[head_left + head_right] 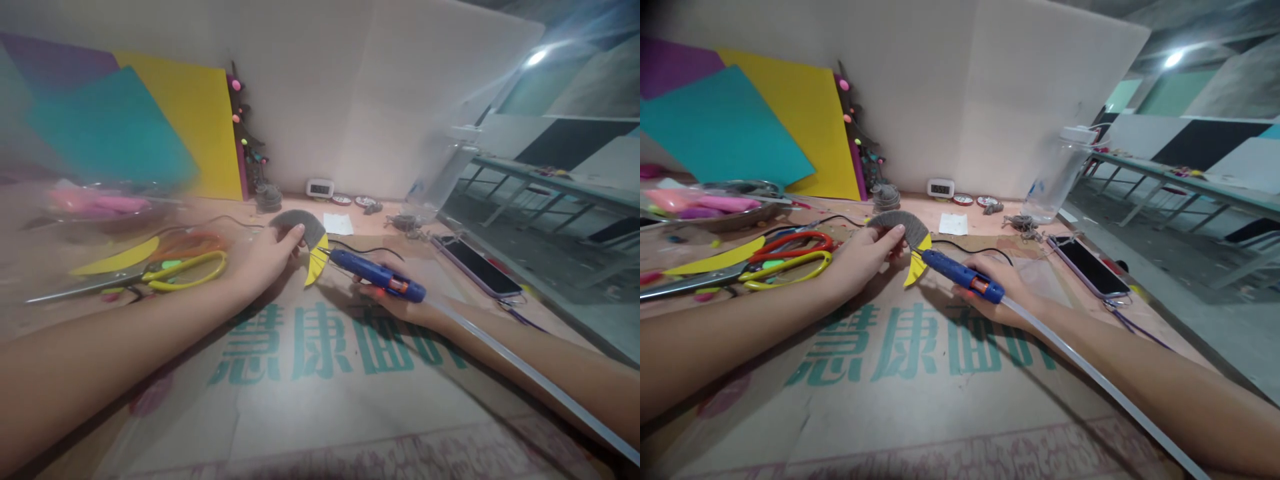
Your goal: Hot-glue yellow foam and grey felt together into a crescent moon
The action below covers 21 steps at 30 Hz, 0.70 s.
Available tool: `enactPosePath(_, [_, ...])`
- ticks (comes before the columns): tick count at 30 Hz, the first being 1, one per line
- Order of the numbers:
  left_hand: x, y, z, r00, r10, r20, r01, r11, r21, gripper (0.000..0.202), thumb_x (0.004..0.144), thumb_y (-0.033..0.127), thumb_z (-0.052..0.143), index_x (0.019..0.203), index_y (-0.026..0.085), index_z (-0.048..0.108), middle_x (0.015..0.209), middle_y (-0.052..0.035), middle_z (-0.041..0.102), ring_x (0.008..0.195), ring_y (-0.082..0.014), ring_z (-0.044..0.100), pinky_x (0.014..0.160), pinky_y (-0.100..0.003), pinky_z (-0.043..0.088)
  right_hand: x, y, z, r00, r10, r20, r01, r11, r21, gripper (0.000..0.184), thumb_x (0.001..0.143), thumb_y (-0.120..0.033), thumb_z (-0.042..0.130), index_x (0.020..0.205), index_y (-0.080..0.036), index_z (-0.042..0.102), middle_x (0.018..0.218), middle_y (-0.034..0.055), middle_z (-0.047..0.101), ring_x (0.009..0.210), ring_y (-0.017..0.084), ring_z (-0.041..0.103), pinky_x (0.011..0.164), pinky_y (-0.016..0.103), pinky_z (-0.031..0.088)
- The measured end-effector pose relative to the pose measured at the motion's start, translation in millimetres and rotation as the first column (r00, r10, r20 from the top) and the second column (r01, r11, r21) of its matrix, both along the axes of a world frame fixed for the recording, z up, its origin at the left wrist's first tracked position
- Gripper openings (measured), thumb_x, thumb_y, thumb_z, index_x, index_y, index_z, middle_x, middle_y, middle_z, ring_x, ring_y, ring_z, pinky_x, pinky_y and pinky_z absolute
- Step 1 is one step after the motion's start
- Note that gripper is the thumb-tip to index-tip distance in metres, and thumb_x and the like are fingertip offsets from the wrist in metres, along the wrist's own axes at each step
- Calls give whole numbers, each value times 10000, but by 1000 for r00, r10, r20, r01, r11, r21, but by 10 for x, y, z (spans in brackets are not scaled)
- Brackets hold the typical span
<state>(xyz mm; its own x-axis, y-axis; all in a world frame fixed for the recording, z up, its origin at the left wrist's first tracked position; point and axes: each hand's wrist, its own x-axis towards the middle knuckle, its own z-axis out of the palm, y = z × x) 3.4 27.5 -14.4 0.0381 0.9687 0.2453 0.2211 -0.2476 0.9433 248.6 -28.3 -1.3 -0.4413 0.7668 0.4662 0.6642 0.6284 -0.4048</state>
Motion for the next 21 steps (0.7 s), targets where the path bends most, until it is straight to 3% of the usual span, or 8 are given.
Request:
enactPosePath(3, [-21,17,-11,998,-27,-57,32,995,92,412,864,545,526,733,170,635,654,-34,641,610,-154,573,602,-257,437,-15,2,0,1000,-20,19,20,1000,1,211,824,-435,612,864,-233,656,768,33,696,649,179,630,600,301,476])
enactPosePath(8, [-22,-48,61,991,-70,-115,83,990,114,384,896,517,504,803,167,633,712,-21,641,655,-158,577,626,-257,420,-37,10,9,996,-82,-20,80,995,-68,266,813,-488,623,823,-227,669,786,48,702,704,213,651,624,327,493])
enactPosePath(12, [-8,-96,117,986,-71,-152,87,991,104,355,897,481,525,782,163,633,672,-4,625,633,-151,565,630,-261,414,-59,-18,87,987,-126,-96,133,989,70,221,803,-429,662,839,-211,645,821,60,713,732,224,664,642,344,524])
enactPosePath(15, [-7,-79,106,987,-79,-138,95,989,111,352,896,474,531,748,169,627,659,-5,621,621,-151,559,623,-266,412,-90,-57,155,993,-67,-95,79,989,127,131,811,-340,663,860,-226,622,1039,68,725,934,245,679,805,373,535])
enactPosePath(17, [-12,-52,81,991,-77,-111,89,990,107,340,893,467,536,743,175,624,656,-7,620,611,-151,553,612,-269,410,-106,-79,168,991,-88,-96,97,992,85,116,822,-331,655,873,-234,618,1043,59,723,942,245,680,813,373,533])
enactPosePath(21, [-26,-1,19,996,-75,-48,80,992,98,358,890,502,532,761,182,627,667,-12,616,619,-153,554,604,-266,410,-105,-68,104,974,-213,-76,206,974,-94,187,867,-350,615,1004,-223,618,871,35,718,771,211,679,672,327,523])
